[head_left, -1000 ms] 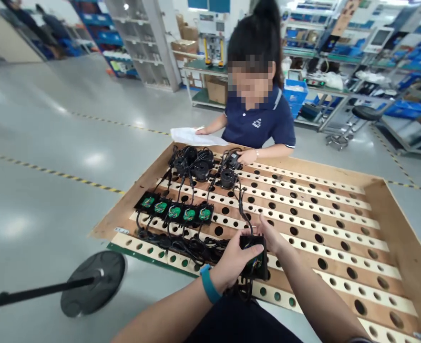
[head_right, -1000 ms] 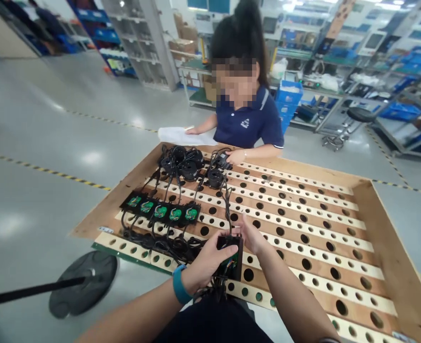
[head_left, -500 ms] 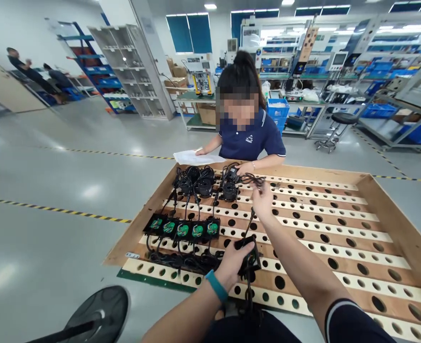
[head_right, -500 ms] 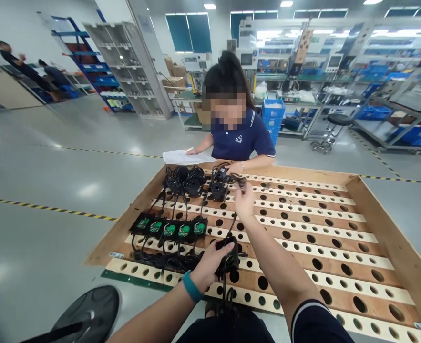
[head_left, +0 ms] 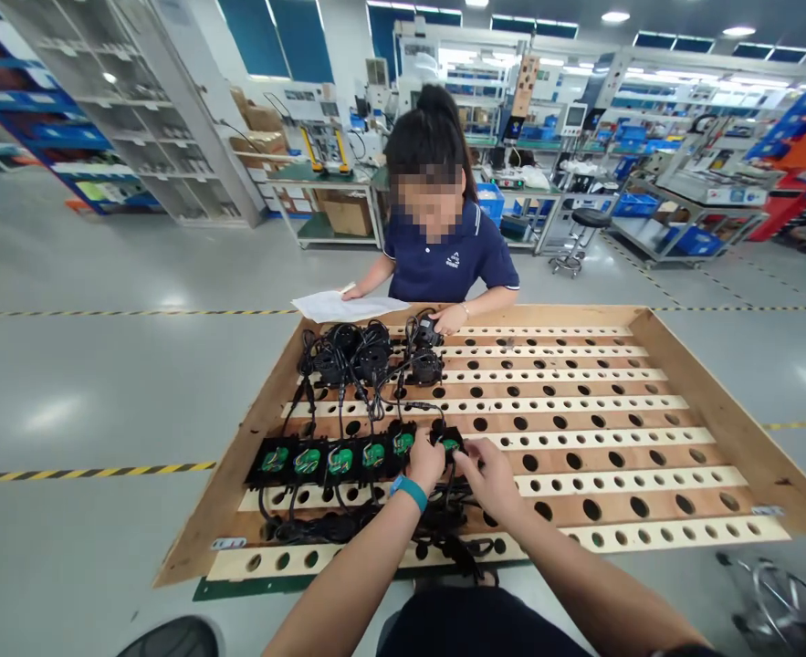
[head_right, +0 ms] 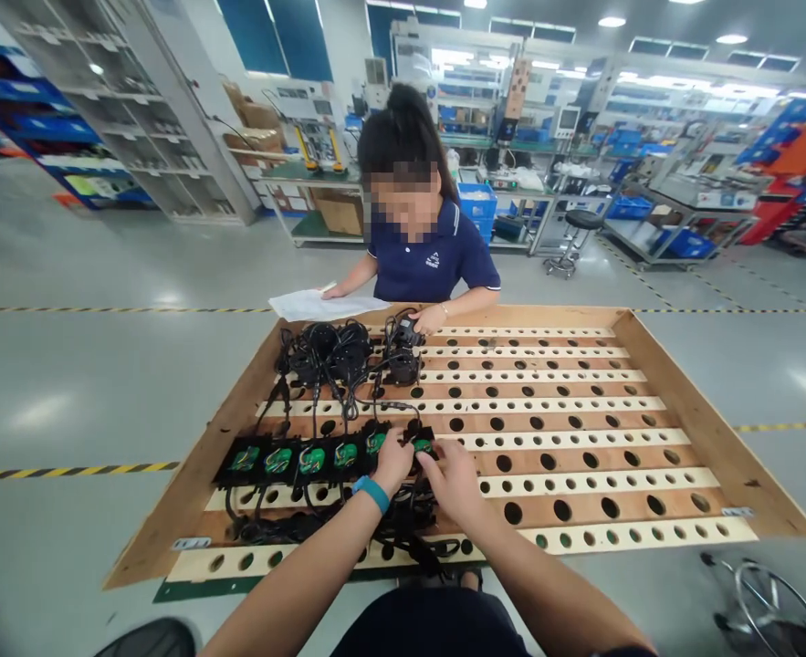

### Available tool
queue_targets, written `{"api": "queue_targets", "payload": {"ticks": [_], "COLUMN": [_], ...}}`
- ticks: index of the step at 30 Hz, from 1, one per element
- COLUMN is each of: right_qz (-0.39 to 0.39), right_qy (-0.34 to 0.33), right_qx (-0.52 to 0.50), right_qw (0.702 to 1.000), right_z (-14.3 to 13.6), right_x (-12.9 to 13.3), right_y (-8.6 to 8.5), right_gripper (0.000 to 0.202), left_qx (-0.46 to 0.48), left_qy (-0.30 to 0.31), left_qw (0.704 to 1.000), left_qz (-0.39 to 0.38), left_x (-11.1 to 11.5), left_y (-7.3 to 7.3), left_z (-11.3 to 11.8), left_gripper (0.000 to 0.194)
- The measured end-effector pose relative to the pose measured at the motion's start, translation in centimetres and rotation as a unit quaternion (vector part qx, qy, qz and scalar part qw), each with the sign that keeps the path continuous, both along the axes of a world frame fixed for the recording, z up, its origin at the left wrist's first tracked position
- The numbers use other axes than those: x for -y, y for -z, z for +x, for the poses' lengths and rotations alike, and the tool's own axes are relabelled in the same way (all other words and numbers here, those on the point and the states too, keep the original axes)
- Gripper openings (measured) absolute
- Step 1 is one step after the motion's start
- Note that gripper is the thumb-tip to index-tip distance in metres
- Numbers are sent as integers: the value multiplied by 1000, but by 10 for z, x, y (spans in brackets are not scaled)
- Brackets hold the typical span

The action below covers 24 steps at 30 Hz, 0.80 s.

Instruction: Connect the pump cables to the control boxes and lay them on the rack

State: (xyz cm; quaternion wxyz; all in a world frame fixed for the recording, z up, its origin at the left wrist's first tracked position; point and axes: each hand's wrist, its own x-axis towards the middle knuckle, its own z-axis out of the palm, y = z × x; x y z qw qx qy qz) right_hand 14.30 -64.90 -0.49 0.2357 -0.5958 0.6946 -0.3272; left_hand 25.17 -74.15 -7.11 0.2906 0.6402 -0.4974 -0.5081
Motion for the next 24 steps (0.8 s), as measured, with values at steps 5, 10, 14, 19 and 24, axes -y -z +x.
{"api": "queue_targets", "payload": {"ticks": [5,10,14,19,24], "right_qz": [167,246,259,202,210], "right_qy": [-149,-177,-220,-188,-141], "right_qx": [198,52,-146,-318,-276], "right_qw": [954,952,929,907,927], "right_z": [-7,14,0,-49,-78], "right_x": [-107,-103,-83,-45,-39], "right_y": [29,33,7,-35,-4], "right_gripper": [63,59,28,22,46], "left_qx": [64,146,228,298,316], "left_qy": [65,171,249,285,342], "left_qw": [990,958,918,881,849], "left_qz": [-109,-178,-207,-232,-250], "left_x": [-8,-5,3,10,12], "left_y": [0,-1,1,3,2], "left_z": [-4,3,15,26,31], "left_gripper": [54,61,60,57,59]}}
